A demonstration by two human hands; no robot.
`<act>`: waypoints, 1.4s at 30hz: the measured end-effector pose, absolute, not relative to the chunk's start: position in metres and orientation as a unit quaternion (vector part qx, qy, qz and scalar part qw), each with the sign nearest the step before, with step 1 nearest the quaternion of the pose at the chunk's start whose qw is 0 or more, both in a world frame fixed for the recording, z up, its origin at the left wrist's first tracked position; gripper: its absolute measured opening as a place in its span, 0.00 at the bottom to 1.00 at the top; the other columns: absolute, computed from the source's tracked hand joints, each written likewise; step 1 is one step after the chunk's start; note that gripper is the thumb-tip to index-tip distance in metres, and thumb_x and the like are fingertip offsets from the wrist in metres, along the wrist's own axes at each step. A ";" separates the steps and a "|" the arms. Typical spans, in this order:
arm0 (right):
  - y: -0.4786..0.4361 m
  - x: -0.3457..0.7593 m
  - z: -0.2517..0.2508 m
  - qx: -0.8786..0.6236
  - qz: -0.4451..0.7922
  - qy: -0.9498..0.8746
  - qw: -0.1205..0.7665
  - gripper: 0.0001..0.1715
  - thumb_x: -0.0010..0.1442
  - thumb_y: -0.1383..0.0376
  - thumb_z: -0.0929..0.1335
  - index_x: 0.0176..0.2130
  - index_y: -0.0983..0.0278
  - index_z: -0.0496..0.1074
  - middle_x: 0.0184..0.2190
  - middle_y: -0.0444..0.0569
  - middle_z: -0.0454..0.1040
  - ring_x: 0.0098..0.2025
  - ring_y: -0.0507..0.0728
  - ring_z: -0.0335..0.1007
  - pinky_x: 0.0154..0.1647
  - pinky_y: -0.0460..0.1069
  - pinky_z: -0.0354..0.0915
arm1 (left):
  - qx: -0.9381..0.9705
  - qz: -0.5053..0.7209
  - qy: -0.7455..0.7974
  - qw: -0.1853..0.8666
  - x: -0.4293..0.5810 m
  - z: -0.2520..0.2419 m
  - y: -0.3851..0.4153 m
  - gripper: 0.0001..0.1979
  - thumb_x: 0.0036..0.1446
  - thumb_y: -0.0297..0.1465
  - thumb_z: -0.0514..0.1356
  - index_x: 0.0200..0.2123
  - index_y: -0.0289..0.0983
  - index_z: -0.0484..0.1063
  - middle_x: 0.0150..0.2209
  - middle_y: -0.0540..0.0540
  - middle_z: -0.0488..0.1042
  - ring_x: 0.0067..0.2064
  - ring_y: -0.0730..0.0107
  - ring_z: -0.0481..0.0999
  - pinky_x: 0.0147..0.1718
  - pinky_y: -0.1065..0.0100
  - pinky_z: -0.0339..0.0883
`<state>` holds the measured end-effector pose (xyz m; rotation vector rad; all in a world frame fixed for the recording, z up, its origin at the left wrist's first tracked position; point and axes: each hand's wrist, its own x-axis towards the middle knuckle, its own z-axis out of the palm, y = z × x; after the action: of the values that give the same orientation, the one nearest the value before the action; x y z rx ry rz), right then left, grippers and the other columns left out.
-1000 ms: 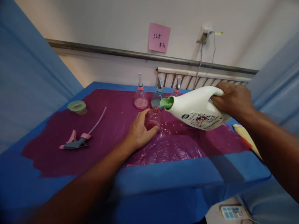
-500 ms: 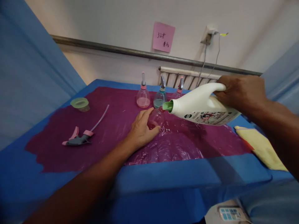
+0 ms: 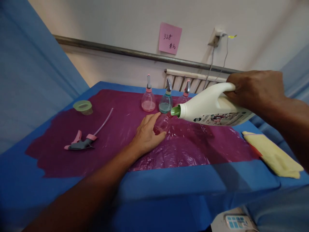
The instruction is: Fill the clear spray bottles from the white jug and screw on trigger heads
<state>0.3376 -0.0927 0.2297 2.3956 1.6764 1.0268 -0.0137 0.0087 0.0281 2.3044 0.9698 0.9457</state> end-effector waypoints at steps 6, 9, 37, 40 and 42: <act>-0.093 0.337 0.232 0.746 0.357 0.562 0.012 0.14 0.58 0.49 0.67 0.34 0.55 0.69 0.30 0.49 0.71 0.32 0.60 0.61 0.34 0.54 0.44 | 0.841 0.344 0.347 0.233 -0.014 0.026 0.010 0.43 0.64 0.34 0.71 0.80 0.45 0.67 0.71 0.38 0.76 0.71 0.42 0.77 0.76 0.40 0.71; -0.095 0.334 0.235 0.740 0.361 0.567 0.016 0.13 0.60 0.50 0.67 0.35 0.56 0.69 0.31 0.50 0.72 0.33 0.60 0.62 0.35 0.54 0.42 | 0.841 0.342 0.349 0.233 -0.014 0.026 0.010 0.43 0.64 0.35 0.71 0.80 0.45 0.67 0.71 0.39 0.75 0.72 0.43 0.76 0.77 0.42 0.71; -0.097 0.321 0.254 0.724 0.367 0.582 0.052 0.22 0.72 0.44 0.63 0.40 0.56 0.73 0.36 0.54 0.78 0.38 0.63 0.70 0.38 0.56 0.42 | 0.843 0.341 0.347 0.230 -0.013 0.027 0.010 0.43 0.63 0.35 0.72 0.80 0.43 0.67 0.71 0.37 0.76 0.72 0.41 0.77 0.76 0.39 0.71; -0.098 0.322 0.255 0.719 0.370 0.585 0.065 0.23 0.73 0.45 0.62 0.40 0.56 0.72 0.35 0.53 0.76 0.37 0.62 0.69 0.38 0.57 0.42 | 0.843 0.340 0.349 0.228 -0.013 0.027 0.010 0.43 0.64 0.35 0.72 0.80 0.42 0.67 0.72 0.37 0.76 0.72 0.41 0.77 0.76 0.40 0.71; -0.098 0.324 0.256 0.716 0.374 0.585 0.069 0.22 0.74 0.45 0.62 0.39 0.57 0.72 0.35 0.53 0.77 0.36 0.61 0.67 0.38 0.56 0.42 | 0.842 0.339 0.351 0.230 -0.013 0.027 0.010 0.43 0.64 0.35 0.72 0.80 0.42 0.67 0.71 0.37 0.76 0.72 0.41 0.77 0.77 0.41 0.71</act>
<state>0.3236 -0.0976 0.2558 2.1568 1.7619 1.1246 -0.0129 0.0096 0.0272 2.3168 0.9664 0.9333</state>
